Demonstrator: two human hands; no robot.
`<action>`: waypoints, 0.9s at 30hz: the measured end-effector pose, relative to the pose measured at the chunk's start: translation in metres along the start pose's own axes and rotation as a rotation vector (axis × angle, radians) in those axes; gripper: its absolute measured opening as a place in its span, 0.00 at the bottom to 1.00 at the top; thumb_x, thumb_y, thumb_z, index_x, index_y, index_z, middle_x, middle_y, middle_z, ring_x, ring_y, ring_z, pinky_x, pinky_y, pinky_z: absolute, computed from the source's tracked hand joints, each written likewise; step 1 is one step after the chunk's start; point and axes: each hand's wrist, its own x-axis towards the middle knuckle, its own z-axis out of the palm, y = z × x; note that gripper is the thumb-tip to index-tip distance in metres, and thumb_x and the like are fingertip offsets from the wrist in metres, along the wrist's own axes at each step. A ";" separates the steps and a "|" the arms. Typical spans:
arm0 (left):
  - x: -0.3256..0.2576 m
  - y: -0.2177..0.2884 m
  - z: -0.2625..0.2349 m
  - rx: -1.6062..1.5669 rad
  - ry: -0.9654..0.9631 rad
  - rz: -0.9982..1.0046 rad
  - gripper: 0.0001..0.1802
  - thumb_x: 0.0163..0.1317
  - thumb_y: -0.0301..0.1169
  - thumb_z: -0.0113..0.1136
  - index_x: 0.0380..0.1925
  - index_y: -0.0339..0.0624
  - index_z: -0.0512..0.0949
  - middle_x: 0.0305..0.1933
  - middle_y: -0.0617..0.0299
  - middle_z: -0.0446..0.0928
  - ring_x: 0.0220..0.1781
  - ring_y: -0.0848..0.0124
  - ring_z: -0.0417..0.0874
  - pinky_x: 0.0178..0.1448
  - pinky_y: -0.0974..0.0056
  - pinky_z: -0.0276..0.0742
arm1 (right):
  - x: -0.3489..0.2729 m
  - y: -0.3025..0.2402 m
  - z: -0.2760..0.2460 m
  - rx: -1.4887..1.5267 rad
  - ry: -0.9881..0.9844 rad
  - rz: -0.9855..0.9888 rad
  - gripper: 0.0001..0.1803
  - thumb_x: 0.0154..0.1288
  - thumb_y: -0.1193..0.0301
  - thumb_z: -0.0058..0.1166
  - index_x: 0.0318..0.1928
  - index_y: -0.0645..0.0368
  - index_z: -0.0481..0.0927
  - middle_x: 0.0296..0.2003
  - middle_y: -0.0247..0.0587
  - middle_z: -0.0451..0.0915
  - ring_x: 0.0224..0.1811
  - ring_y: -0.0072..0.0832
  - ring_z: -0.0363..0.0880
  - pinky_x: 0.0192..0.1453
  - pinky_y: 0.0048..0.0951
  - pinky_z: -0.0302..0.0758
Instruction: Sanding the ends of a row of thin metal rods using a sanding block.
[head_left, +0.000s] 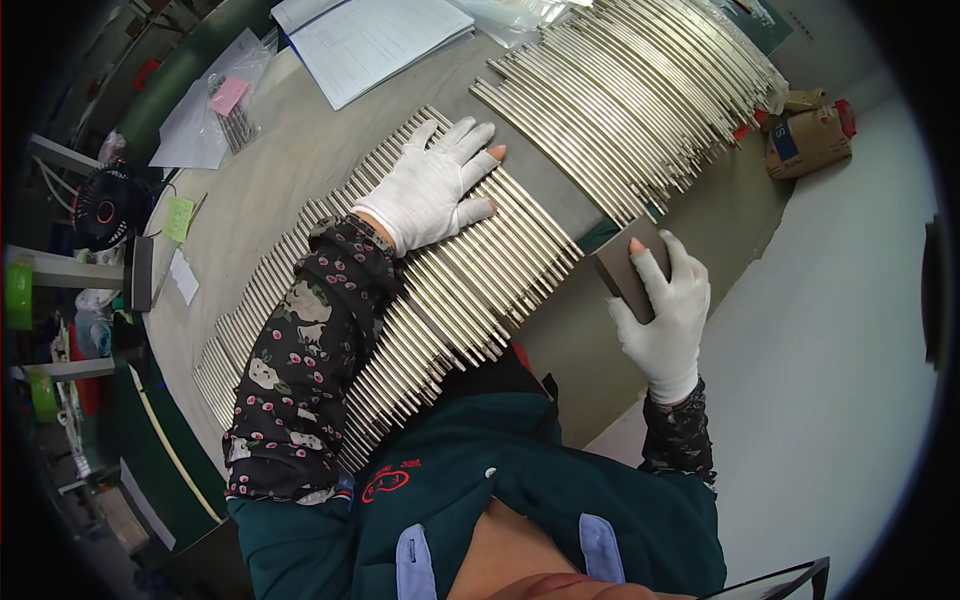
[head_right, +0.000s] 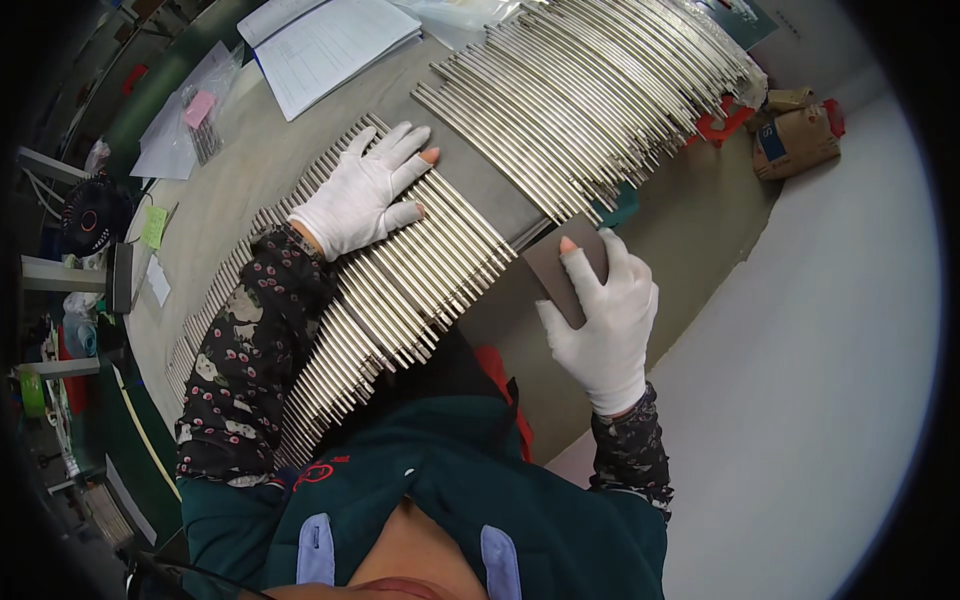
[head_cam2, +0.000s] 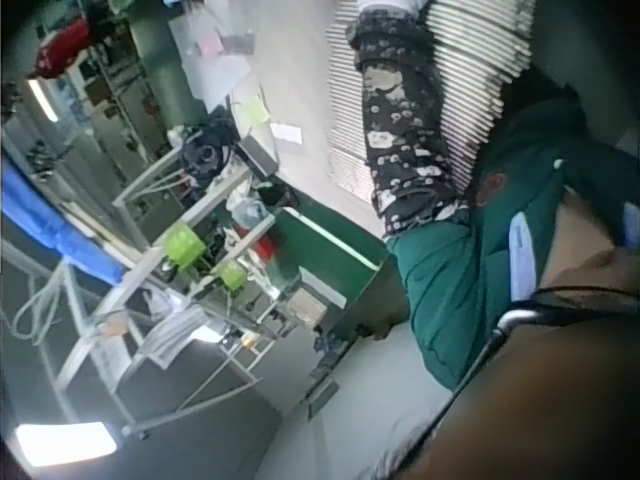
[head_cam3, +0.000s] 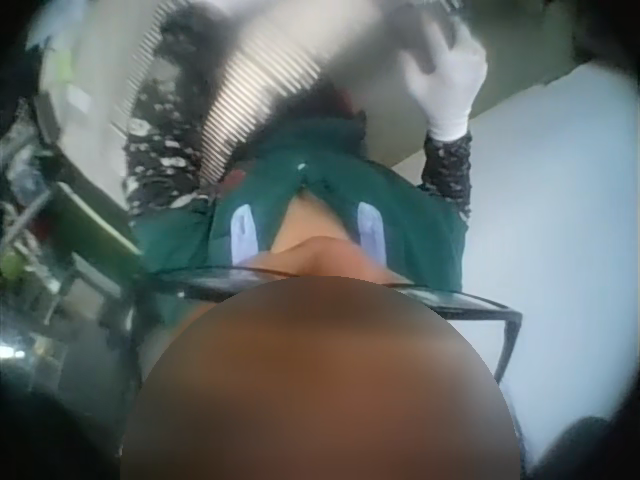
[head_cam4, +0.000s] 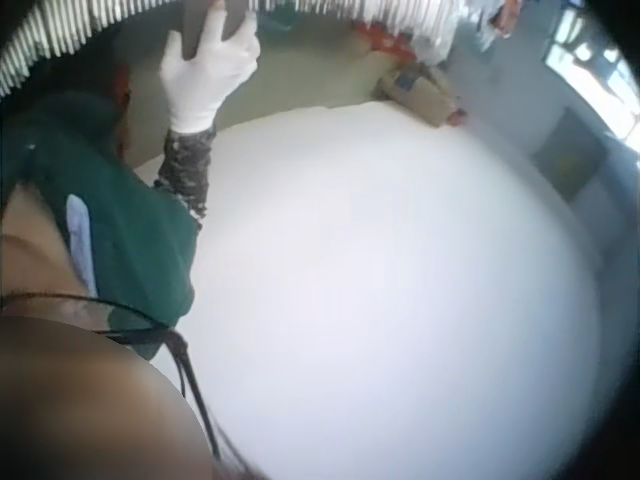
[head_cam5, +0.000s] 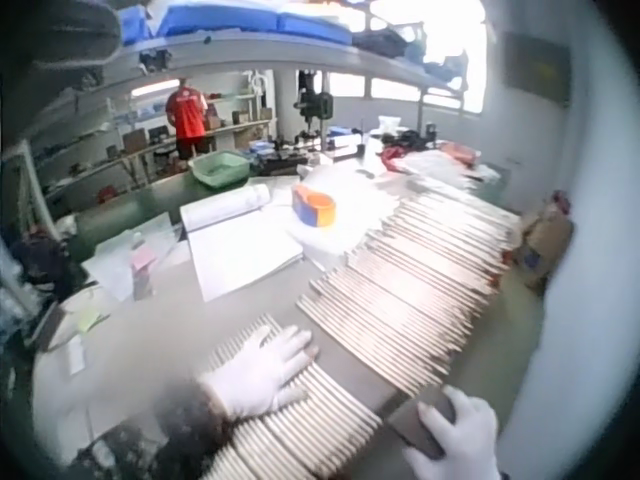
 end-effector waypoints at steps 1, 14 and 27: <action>0.001 0.001 0.000 0.001 -0.007 -0.002 0.36 0.65 0.53 0.46 0.66 0.42 0.61 0.72 0.48 0.57 0.74 0.52 0.54 0.75 0.46 0.44 | 0.003 0.003 0.003 -0.013 0.022 -0.001 0.34 0.39 0.65 0.69 0.54 0.50 0.76 0.56 0.51 0.69 0.50 0.44 0.68 0.52 0.42 0.67; 0.004 0.001 0.002 -0.014 0.025 0.001 0.39 0.65 0.59 0.40 0.65 0.40 0.63 0.71 0.47 0.59 0.74 0.53 0.55 0.75 0.46 0.44 | 0.054 -0.018 0.031 -0.108 -0.070 -0.112 0.31 0.47 0.61 0.66 0.55 0.49 0.77 0.53 0.52 0.70 0.49 0.43 0.70 0.48 0.42 0.68; -0.032 0.040 0.000 -0.102 0.053 0.034 0.40 0.60 0.57 0.50 0.63 0.37 0.63 0.71 0.43 0.57 0.74 0.51 0.53 0.74 0.42 0.44 | -0.005 0.016 -0.007 -0.001 -0.085 -0.031 0.32 0.43 0.71 0.63 0.55 0.55 0.77 0.55 0.54 0.71 0.53 0.49 0.69 0.58 0.45 0.67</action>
